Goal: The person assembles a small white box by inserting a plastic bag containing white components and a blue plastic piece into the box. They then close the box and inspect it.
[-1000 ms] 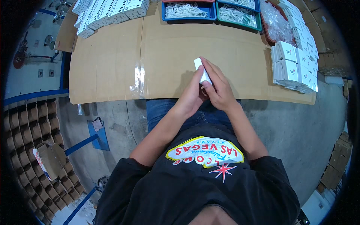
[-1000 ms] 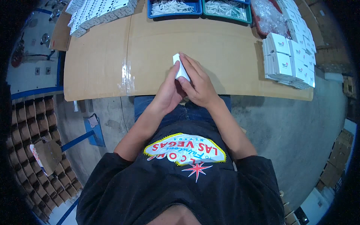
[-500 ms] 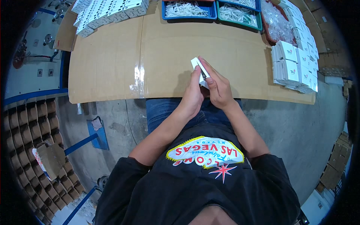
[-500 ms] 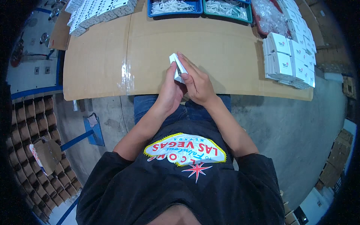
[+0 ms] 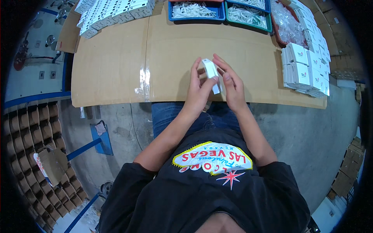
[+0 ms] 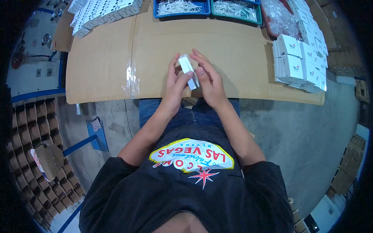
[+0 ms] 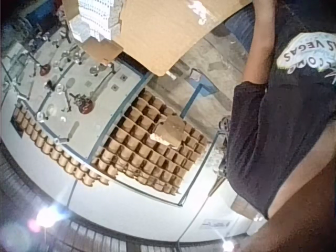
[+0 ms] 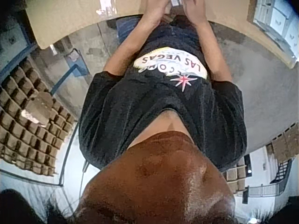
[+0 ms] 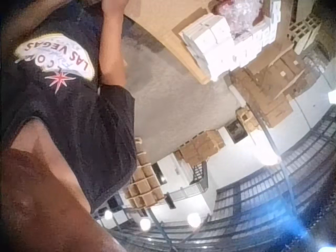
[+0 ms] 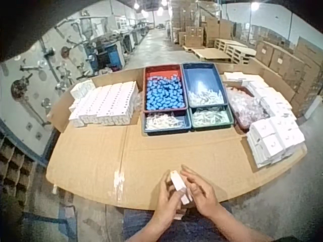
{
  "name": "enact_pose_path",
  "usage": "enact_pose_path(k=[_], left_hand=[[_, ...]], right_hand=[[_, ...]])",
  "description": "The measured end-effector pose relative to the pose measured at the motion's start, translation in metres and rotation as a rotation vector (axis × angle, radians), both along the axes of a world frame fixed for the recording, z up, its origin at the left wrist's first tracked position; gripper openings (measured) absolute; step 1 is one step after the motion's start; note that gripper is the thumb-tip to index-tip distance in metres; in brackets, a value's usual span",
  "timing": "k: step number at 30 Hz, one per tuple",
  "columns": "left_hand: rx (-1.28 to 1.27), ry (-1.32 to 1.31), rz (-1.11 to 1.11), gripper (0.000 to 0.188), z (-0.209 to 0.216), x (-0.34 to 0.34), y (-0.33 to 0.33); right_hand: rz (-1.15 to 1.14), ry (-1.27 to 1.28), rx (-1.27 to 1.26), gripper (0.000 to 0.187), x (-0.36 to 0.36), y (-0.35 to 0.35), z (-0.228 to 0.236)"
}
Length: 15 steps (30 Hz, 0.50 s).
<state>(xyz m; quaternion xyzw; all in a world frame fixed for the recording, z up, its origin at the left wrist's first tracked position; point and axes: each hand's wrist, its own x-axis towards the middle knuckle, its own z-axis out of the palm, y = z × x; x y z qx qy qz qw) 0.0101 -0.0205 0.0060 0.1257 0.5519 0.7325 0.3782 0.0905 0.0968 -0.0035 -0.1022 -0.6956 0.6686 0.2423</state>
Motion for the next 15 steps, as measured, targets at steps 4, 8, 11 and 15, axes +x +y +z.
enact_pose_path(k=[4,8,11,15], left_hand=[[-0.095,0.444,-0.094,0.085,-0.01,-0.011,-0.006],[0.067,0.136,-0.142,0.073,-0.012,-0.012,-0.006],[0.093,-0.362,-0.153,0.066,0.005,-0.012,-0.007],[0.035,-0.429,-0.158,0.061,0.0,-0.003,-0.002]], right_hand=[[0.027,-0.083,-0.152,0.053,0.002,-0.002,0.014],[0.002,-0.094,-0.131,0.058,0.004,-0.003,0.011],[-0.002,-0.076,0.212,0.063,0.005,0.001,0.003],[0.055,-0.081,0.416,0.059,0.004,-0.003,0.002]])
